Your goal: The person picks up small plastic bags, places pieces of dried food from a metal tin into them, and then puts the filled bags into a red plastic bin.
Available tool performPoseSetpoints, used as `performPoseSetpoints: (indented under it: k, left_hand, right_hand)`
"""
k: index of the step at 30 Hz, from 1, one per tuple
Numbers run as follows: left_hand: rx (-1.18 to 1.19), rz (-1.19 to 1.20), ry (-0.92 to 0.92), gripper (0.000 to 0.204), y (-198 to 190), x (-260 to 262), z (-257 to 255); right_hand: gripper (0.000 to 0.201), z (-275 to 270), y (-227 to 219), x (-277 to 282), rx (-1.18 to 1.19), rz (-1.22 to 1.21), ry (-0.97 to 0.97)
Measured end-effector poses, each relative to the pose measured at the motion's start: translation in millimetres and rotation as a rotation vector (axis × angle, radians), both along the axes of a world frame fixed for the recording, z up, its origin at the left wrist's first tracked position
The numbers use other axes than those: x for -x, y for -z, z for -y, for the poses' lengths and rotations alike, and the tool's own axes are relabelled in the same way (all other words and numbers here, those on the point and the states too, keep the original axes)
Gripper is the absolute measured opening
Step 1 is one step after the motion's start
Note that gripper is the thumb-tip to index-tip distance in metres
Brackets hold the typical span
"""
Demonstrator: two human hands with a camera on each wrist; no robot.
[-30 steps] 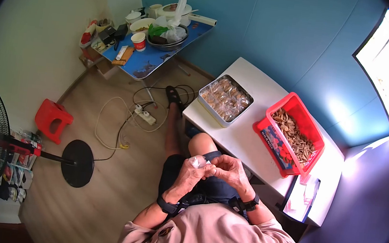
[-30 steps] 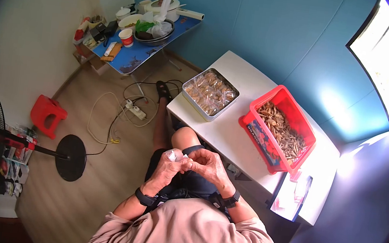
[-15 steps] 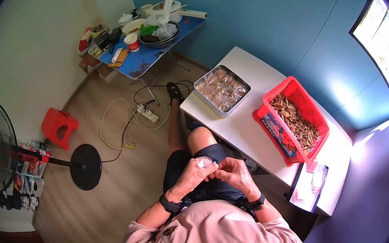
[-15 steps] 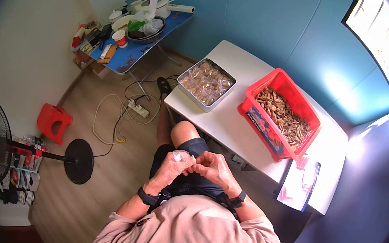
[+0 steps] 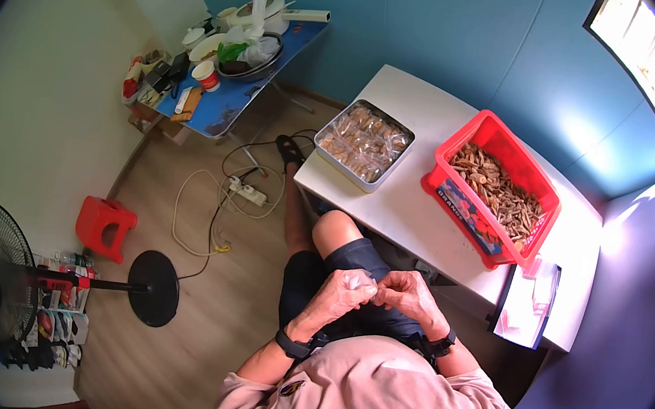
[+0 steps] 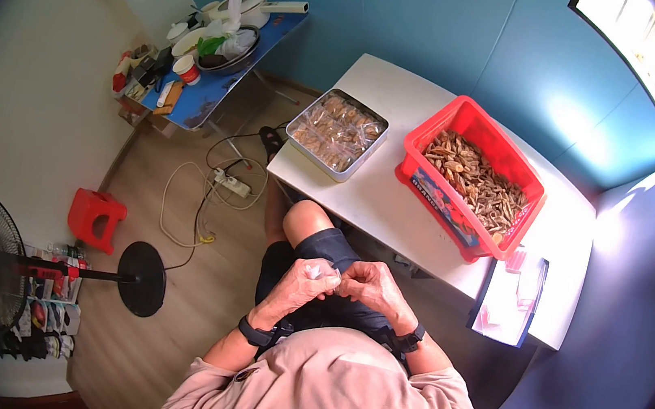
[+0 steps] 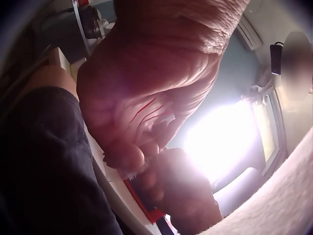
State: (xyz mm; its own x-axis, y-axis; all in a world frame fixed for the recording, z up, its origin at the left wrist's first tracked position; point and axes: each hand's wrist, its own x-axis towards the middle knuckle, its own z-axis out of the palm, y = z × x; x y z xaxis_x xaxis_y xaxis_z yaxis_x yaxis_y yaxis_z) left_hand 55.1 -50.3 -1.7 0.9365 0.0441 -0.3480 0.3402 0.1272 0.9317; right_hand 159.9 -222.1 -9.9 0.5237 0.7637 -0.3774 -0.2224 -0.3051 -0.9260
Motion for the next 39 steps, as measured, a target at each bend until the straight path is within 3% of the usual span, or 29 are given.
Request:
performPoseSetpoints:
  k: [14, 16, 20, 22, 24, 26, 28, 31, 36, 39]
  left_hand:
    - [0.14, -0.003, -0.127, 0.021, 14.5, -6.0, 2.0]
    - [-0.475, 0.103, -0.146, 0.017, 18.5, -7.2, 4.6]
    - [-0.669, 0.268, -0.261, 0.015, 19.4, -12.9, 9.5]
    - [-0.139, 0.199, -0.241, 0.012, 16.3, -12.7, 5.5]
    - [-0.03, 0.133, -0.274, 0.01, 5.2, -15.3, 6.7]
    - [0.075, 0.071, -0.306, 0.009, 2.6, -16.8, 7.1]
    - [0.268, 0.089, -0.345, 0.006, 7.3, -18.1, 6.8]
    - [0.366, 0.046, -0.404, 0.012, 2.8, -24.1, 8.4]
    - [0.441, 0.114, -0.317, 0.021, -1.1, -35.0, 9.5]
    - [0.485, 0.11, -0.247, 0.018, -6.7, -52.0, 17.3]
  right_hand:
    - [0.007, -2.4, 5.0, -11.0, -0.129, -0.166, 0.23]
    - [0.005, -3.5, 6.9, -8.8, -0.093, -0.059, 0.218]
    - [0.006, -7.4, 10.6, 0.7, -0.143, 0.149, 0.158]
    - [0.006, -7.8, 5.6, 1.6, -0.115, 0.127, 0.128]
    - [0.007, -7.2, 16.6, 0.7, -0.189, 0.022, 0.146]
    - [0.02, -11.8, 10.3, -1.0, -0.262, 0.045, 0.397]
    - [0.028, -6.7, 14.4, -9.2, -0.296, 0.035, 0.393]
    - [0.027, -0.1, 12.4, -16.5, -0.217, -0.239, 0.255]
    - [0.02, 5.6, 1.5, -19.8, -0.251, -0.245, 0.349]
    - [0.018, 15.8, -16.0, -35.8, -0.231, -0.097, 0.412]
